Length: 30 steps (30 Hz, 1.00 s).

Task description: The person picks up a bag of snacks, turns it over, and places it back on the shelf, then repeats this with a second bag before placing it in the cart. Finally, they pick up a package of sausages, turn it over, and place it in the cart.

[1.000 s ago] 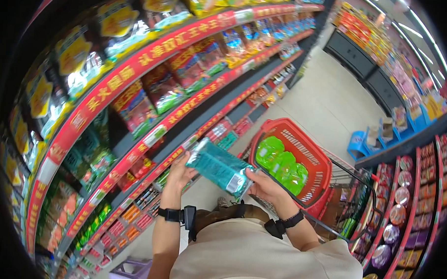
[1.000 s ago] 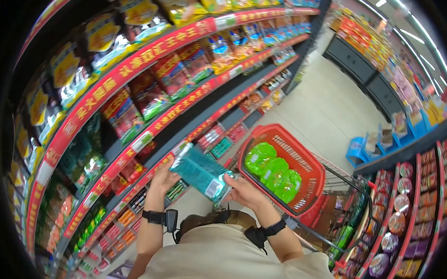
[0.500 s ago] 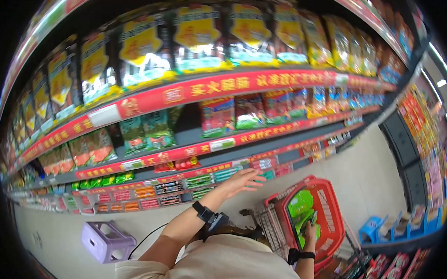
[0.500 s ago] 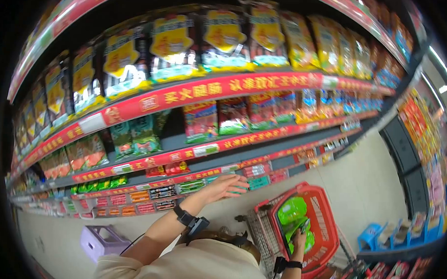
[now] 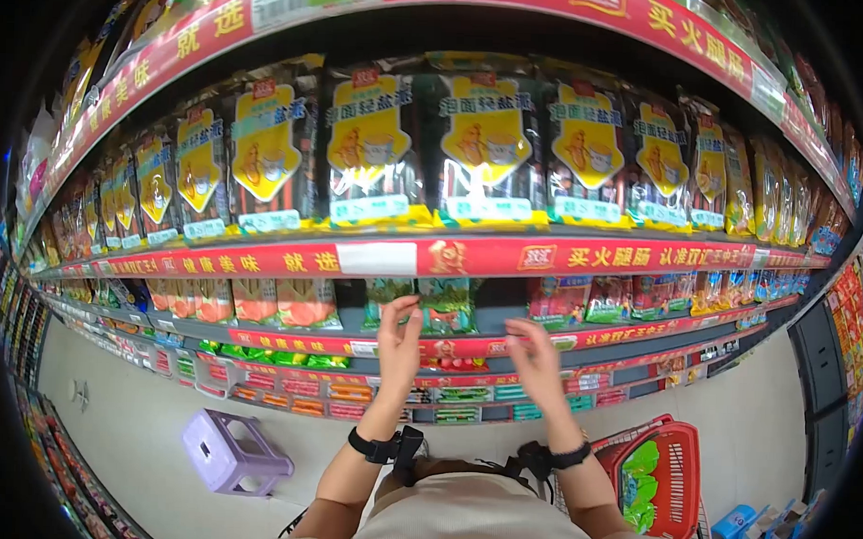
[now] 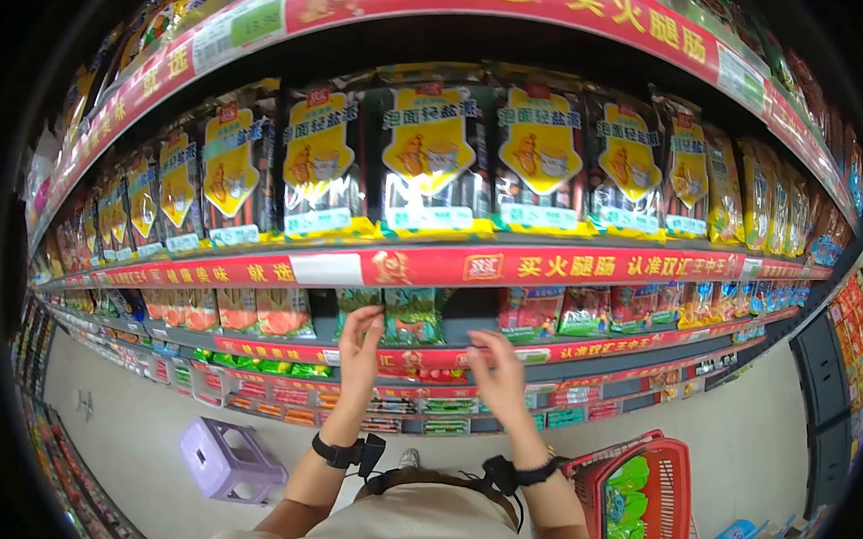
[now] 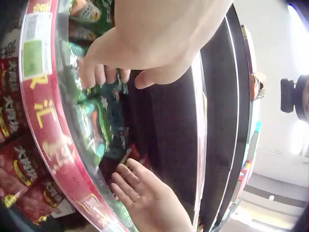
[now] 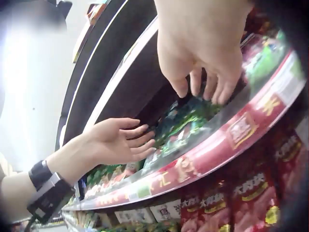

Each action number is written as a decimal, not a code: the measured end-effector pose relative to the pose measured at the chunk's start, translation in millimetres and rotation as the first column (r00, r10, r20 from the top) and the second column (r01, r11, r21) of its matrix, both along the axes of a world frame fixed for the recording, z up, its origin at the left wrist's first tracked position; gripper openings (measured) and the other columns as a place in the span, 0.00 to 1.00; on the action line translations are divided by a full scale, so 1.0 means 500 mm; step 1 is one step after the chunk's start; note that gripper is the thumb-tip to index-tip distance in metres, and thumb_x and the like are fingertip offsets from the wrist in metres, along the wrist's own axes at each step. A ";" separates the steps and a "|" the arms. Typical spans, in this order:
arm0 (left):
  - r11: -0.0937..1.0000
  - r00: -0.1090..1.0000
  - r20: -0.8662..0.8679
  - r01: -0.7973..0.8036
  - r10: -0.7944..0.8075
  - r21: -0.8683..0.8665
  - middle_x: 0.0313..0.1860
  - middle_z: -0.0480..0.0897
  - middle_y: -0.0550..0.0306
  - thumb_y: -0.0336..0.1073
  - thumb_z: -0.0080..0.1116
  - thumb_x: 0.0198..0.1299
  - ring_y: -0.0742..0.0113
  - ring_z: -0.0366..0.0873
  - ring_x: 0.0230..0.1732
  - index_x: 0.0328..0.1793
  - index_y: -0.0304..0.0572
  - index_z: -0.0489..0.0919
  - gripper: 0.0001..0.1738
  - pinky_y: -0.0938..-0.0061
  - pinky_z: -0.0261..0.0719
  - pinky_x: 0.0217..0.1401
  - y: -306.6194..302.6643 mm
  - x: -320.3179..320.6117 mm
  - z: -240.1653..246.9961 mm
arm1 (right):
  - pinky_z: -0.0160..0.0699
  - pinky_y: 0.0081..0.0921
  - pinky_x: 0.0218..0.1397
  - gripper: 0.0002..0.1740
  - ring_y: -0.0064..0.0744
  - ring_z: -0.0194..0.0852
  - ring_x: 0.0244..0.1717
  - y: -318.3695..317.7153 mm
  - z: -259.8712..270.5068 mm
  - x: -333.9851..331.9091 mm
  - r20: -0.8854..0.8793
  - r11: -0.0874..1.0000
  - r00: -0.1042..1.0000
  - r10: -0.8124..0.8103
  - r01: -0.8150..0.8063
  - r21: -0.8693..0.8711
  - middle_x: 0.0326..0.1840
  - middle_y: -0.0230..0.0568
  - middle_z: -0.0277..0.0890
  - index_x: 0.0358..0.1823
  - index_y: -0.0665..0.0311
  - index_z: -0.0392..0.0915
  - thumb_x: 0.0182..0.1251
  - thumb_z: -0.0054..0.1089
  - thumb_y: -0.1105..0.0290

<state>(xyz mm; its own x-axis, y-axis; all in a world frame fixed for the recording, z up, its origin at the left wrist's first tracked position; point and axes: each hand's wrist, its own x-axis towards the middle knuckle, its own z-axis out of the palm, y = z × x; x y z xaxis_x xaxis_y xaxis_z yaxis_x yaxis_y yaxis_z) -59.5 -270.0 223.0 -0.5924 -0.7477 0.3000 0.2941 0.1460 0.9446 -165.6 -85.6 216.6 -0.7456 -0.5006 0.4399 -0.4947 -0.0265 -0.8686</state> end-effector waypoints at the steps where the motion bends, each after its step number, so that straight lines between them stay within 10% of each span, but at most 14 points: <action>1: 1.000 0.998 0.054 -0.020 0.019 0.008 0.47 0.77 0.54 0.36 0.52 0.66 0.72 0.72 0.48 0.56 0.37 0.71 0.16 0.78 0.70 0.50 -0.023 0.009 0.003 | 0.73 0.31 0.49 0.18 0.40 0.76 0.46 -0.052 0.002 -0.006 -0.199 0.998 0.979 -0.036 0.046 0.047 0.49 0.47 0.73 0.53 0.67 0.72 0.65 0.58 0.66; 2: 0.999 0.993 0.114 -0.040 0.037 0.020 0.46 0.77 0.54 0.37 0.52 0.66 0.72 0.72 0.48 0.57 0.38 0.70 0.17 0.77 0.70 0.50 -0.041 0.021 0.003 | 0.75 0.34 0.48 0.24 0.45 0.76 0.45 -0.094 -0.007 -0.012 -0.385 0.991 0.921 -0.061 0.103 0.088 0.53 0.52 0.70 0.57 0.68 0.69 0.64 0.59 0.63; 8: 0.989 0.977 0.154 0.148 -0.149 0.013 0.45 0.78 0.55 0.40 0.51 0.66 0.71 0.73 0.48 0.58 0.35 0.69 0.20 0.77 0.69 0.46 -0.124 0.043 -0.043 | 0.69 0.46 0.51 0.47 0.63 0.70 0.51 -0.214 0.011 -0.010 -0.258 0.785 0.954 -0.152 0.276 0.554 0.54 0.65 0.67 0.65 0.71 0.55 0.54 0.62 0.44; 12: 0.980 0.958 0.207 0.191 -0.198 0.054 0.47 0.78 0.55 0.40 0.52 0.66 0.70 0.73 0.49 0.58 0.34 0.70 0.20 0.75 0.69 0.47 -0.147 0.043 -0.050 | 0.72 0.47 0.48 0.41 0.60 0.71 0.52 -0.227 -0.018 -0.038 -0.069 0.964 0.985 -0.156 0.167 0.208 0.53 0.62 0.69 0.63 0.68 0.58 0.56 0.65 0.51; 16: 0.974 0.936 0.274 0.228 -0.223 0.013 0.51 0.76 0.53 0.39 0.51 0.67 0.71 0.73 0.51 0.61 0.34 0.67 0.21 0.75 0.69 0.50 -0.148 0.050 -0.030 | 0.73 0.22 0.39 0.24 0.29 0.76 0.43 -0.219 -0.013 -0.042 0.114 0.985 0.990 -0.085 0.100 -0.140 0.47 0.41 0.75 0.60 0.67 0.66 0.68 0.56 0.61; 17: 0.965 0.948 0.181 0.252 -0.261 0.071 0.53 0.74 0.51 0.38 0.51 0.67 0.70 0.73 0.53 0.63 0.34 0.65 0.22 0.75 0.69 0.51 -0.145 0.050 -0.024 | 0.72 0.19 0.37 0.21 0.20 0.74 0.44 -0.195 0.045 -0.016 0.479 0.986 0.873 0.086 -0.006 -0.166 0.49 0.35 0.75 0.60 0.67 0.66 0.71 0.51 0.65; 24: 0.934 0.943 -0.118 0.326 -0.310 0.147 0.57 0.74 0.49 0.37 0.53 0.66 0.65 0.73 0.55 0.68 0.33 0.58 0.29 0.70 0.68 0.60 -0.122 0.056 0.049 | 0.77 0.26 0.37 0.29 0.31 0.74 0.45 -0.067 0.032 0.066 0.848 0.932 0.387 0.362 -0.171 -0.320 0.51 0.49 0.73 0.65 0.70 0.61 0.69 0.51 0.60; 26: 0.937 0.931 -0.184 0.336 -0.316 0.093 0.56 0.75 0.49 0.37 0.55 0.65 0.64 0.74 0.55 0.67 0.33 0.60 0.29 0.70 0.68 0.60 -0.112 0.063 0.060 | 0.80 0.39 0.48 0.26 0.51 0.72 0.55 -0.042 -0.037 0.068 0.579 0.606 -0.387 0.718 -0.063 -0.793 0.58 0.57 0.70 0.65 0.65 0.63 0.70 0.50 0.60; 27: 0.920 0.908 -0.199 0.388 -0.370 0.060 0.55 0.76 0.48 0.38 0.57 0.64 0.64 0.73 0.56 0.65 0.33 0.64 0.28 0.70 0.68 0.61 -0.110 0.068 0.070 | 0.80 0.49 0.40 0.30 0.61 0.68 0.57 -0.031 -0.043 0.076 0.477 0.701 -0.626 0.617 0.161 -0.695 0.63 0.65 0.62 0.68 0.64 0.58 0.70 0.49 0.58; 30: 0.884 0.871 -0.230 0.461 -0.435 0.077 0.54 0.77 0.48 0.36 0.58 0.62 0.64 0.74 0.56 0.56 0.32 0.73 0.20 0.72 0.70 0.59 -0.089 0.078 0.097 | 0.79 0.52 0.40 0.33 0.60 0.66 0.59 -0.039 -0.053 0.090 0.145 0.411 -0.692 0.707 0.235 -0.881 0.65 0.68 0.57 0.71 0.62 0.53 0.70 0.48 0.56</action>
<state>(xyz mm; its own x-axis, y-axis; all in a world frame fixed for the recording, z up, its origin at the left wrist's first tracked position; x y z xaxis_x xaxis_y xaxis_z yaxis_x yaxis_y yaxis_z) -20.6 -314.5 271.3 -0.8098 -0.4553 0.3699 0.4839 -0.1619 0.8600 -120.8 -105.2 190.3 0.0975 -0.9861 0.1345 0.9292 0.1386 0.3426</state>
